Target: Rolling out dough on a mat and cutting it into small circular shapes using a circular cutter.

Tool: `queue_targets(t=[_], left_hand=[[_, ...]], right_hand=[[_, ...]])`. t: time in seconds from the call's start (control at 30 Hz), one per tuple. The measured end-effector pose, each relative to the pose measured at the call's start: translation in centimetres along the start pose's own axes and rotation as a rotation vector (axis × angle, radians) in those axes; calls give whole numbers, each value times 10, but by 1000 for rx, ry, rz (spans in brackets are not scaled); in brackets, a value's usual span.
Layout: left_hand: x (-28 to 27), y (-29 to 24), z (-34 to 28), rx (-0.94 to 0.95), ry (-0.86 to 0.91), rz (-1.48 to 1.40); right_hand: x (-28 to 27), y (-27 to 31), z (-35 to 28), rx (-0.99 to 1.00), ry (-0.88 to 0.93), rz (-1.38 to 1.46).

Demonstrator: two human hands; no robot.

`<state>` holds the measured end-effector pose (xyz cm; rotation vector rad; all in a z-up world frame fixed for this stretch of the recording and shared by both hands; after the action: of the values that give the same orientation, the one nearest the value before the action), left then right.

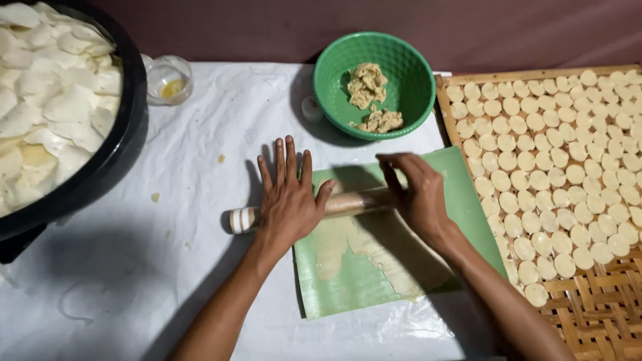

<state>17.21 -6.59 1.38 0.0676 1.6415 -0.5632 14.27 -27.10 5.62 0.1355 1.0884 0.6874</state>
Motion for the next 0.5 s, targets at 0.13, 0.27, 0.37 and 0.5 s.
queue_targets(t=[0.13, 0.27, 0.37, 0.5], left_hand=[[-9, 1, 10, -7, 55, -47], [-10, -3, 5, -21, 90, -52], [-12, -3, 4, -11, 79, -53], [-11, -2, 5, -17, 96, -67]], right_hand=[[5, -82, 67, -9, -113, -111], [73, -216, 102, 296, 303, -308], [124, -262, 146, 425, 421, -323], [126, -258, 162, 547, 342, -264]])
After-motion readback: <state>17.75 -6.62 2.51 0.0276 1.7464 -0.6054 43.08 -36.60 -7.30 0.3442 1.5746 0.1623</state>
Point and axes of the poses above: each hand's wrist, its own z-axis towards the middle knuckle, its own x-axis out of the palm, y = z × x, the point moved 8 cm from there along z, towards the middle knuckle, and after that the axes turned 12 degrees about y, right-handed, at the moved point
